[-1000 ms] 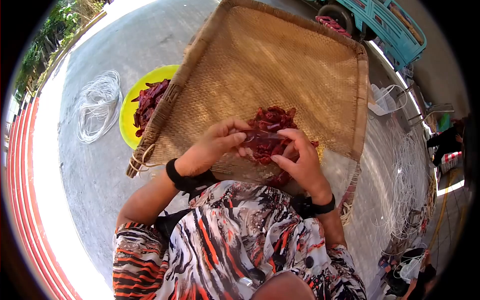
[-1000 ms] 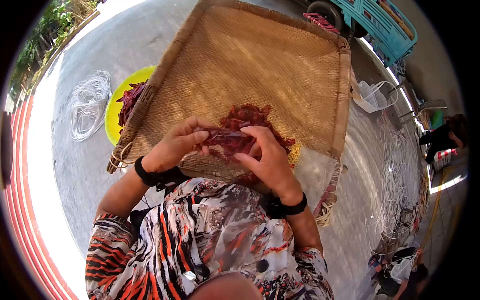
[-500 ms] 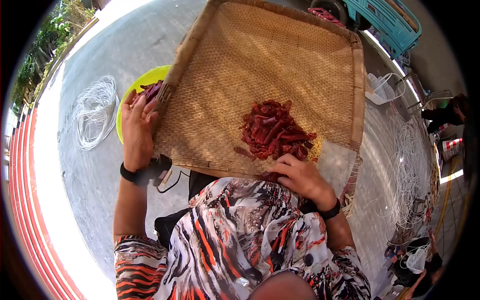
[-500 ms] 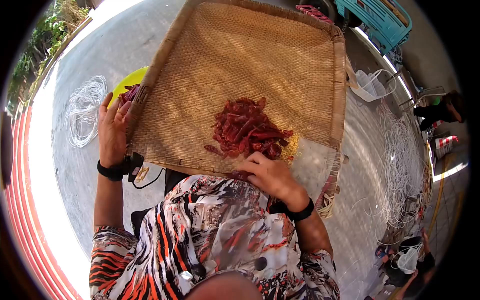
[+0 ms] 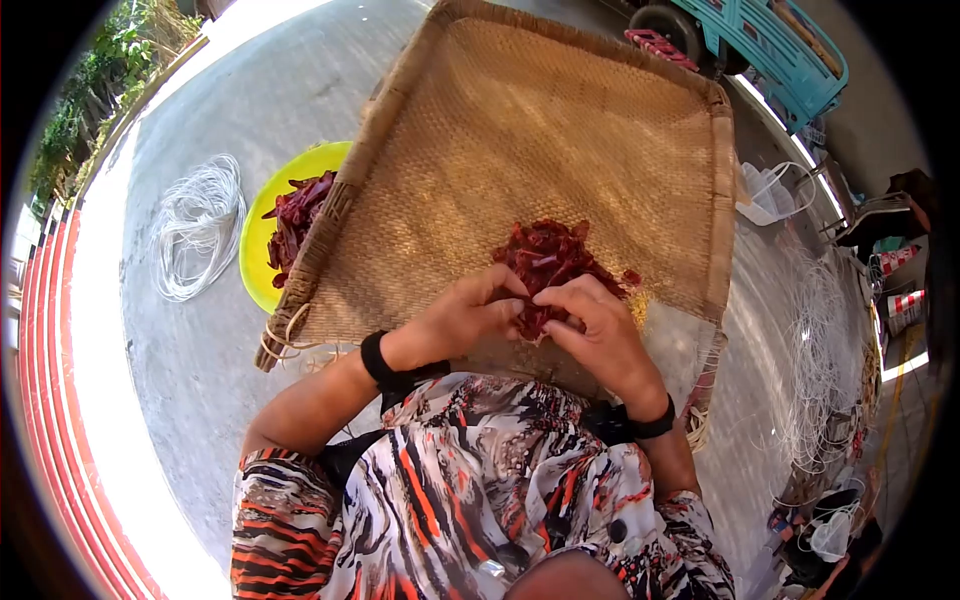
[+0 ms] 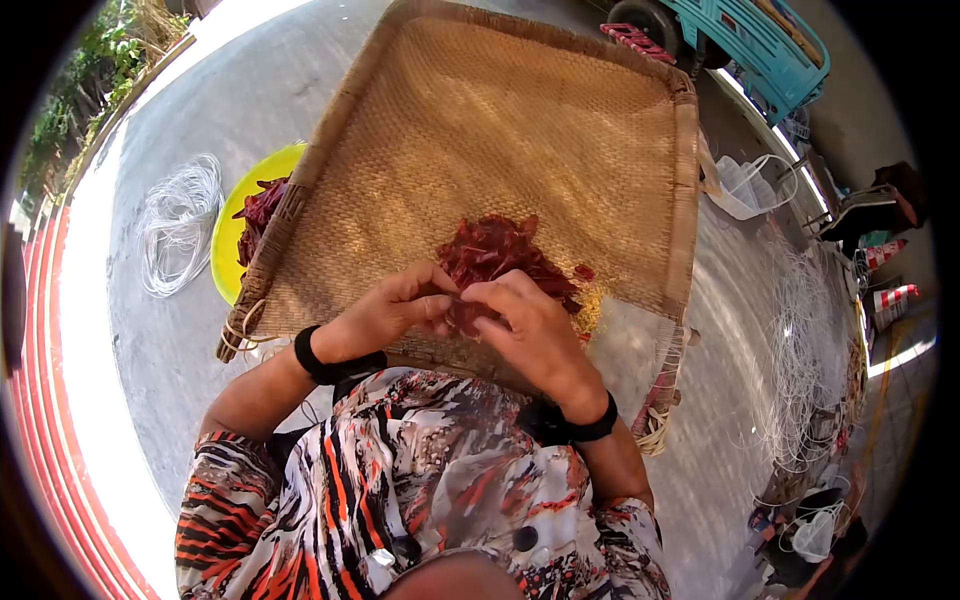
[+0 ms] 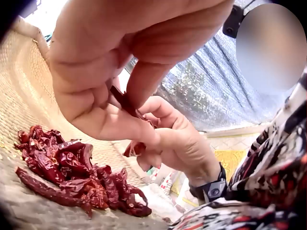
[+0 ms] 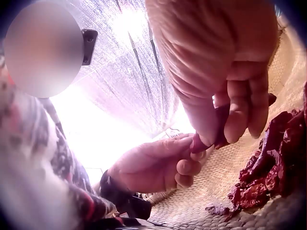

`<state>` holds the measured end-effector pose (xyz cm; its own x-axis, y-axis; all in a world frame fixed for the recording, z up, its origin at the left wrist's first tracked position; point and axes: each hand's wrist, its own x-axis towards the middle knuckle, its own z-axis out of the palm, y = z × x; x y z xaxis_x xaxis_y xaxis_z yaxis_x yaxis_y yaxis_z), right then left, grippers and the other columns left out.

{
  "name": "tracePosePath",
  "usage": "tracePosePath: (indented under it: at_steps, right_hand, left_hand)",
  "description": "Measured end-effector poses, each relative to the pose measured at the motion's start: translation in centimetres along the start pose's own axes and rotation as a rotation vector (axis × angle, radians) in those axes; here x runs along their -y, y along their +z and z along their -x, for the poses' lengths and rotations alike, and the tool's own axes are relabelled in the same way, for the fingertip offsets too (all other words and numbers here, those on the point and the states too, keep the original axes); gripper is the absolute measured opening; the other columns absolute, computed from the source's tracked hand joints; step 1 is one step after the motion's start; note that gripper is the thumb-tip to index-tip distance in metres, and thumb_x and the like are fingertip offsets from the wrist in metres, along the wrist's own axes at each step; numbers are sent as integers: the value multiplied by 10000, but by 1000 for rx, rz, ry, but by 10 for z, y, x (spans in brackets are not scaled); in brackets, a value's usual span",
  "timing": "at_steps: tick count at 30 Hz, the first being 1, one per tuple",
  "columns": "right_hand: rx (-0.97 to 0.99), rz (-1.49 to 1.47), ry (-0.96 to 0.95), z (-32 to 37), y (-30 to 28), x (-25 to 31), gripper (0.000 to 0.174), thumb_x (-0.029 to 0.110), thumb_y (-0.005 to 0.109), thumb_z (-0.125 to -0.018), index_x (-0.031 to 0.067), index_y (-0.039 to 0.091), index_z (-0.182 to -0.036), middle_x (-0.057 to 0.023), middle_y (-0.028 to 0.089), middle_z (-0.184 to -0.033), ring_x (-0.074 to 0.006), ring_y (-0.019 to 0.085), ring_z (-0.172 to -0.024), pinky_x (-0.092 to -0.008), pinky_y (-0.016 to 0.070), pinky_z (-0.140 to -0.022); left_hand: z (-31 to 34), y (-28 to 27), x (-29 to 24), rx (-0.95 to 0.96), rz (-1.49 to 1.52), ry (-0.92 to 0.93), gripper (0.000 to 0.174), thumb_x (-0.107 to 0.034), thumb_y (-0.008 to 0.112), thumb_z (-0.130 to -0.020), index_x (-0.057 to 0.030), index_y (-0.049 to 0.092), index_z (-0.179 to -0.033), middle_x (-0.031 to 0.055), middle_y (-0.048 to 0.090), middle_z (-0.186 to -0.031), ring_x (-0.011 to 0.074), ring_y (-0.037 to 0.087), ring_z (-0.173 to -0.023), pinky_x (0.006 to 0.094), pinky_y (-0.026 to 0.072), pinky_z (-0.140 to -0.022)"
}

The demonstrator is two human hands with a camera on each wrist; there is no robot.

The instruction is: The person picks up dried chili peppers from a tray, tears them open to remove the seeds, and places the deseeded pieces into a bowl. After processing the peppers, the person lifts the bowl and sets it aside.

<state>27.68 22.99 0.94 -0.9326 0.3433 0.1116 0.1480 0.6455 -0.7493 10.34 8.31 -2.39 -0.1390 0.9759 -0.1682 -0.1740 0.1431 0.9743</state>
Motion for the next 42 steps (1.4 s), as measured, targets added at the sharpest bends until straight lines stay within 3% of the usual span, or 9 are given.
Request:
tracePosePath:
  at_steps: [5,14,17,20,25,30,35,38,42]
  right_hand:
    - [-114,-114,8,-7,5,-3,307,36,719,-804,76,660,-1103,-87,605,-990,-229,633,-899,-334,512,-767]
    - [-86,-189,49,-13,5,-15,254,38,731,-819,57,670,-1065,-78,619,-1014,-194,632,-889,-317,513,-738]
    - [-91,-181,-19,-18,9,-22,312,29,724,-819,66,647,-1118,-81,612,-1062,-192,638,-868,-319,522,-744]
    - [-23,-269,157,-18,10,-24,362,18,712,-822,77,616,-1167,-85,590,-1121,-199,640,-849,-320,530,-758]
    - [-66,-18,64,-17,6,-34,381,3,711,-784,82,617,-1145,-85,571,-1155,-254,635,-895,-359,540,-778]
    - [-129,246,-86,-20,5,-45,321,15,715,-745,94,648,-1049,-78,568,-1134,-295,606,-1002,-417,530,-797]
    - [-157,169,-72,-21,4,-41,254,51,725,-750,89,646,-988,-86,599,-1050,-277,632,-956,-394,533,-751]
    - [-138,46,-8,-21,4,-32,243,51,727,-779,84,656,-1010,-82,627,-1006,-234,641,-833,-340,520,-689]
    - [-266,-164,120,-20,-7,-24,200,98,713,-859,67,646,-1045,-95,628,-985,-218,650,-777,-340,520,-667]
  left_hand:
    - [8,-13,-17,-158,173,-68,189,-192,540,-1027,-48,564,-1147,12,638,-931,84,602,-789,236,496,-724]
    - [39,-113,-34,-1209,421,423,314,-196,535,-1023,-81,498,-1313,-17,498,-804,58,444,-615,193,413,-604]
    - [39,-103,-24,-1097,105,397,382,-179,568,-1003,-59,473,-1353,-11,492,-820,59,462,-643,211,435,-609]
    - [25,-68,-20,-705,-66,117,400,-145,590,-988,-13,471,-1347,-11,530,-919,54,499,-714,205,442,-655]
    - [-4,-22,-14,-159,-387,-27,321,-93,632,-951,-24,557,-1255,30,546,-997,105,548,-814,252,473,-729]
    - [-30,-11,2,-45,-600,36,318,-96,687,-908,-30,579,-1200,91,574,-1014,177,585,-903,299,492,-786]
    - [-33,10,-17,-53,-586,-110,293,-125,694,-916,-15,577,-1161,106,605,-963,172,603,-879,305,498,-767]
    - [-33,10,-9,-81,-614,65,269,-147,662,-948,-8,564,-1157,88,613,-899,172,615,-849,318,504,-754]
    - [-26,-2,-16,-224,-348,12,205,-188,586,-1005,-28,573,-1131,37,589,-848,117,580,-764,266,480,-697]
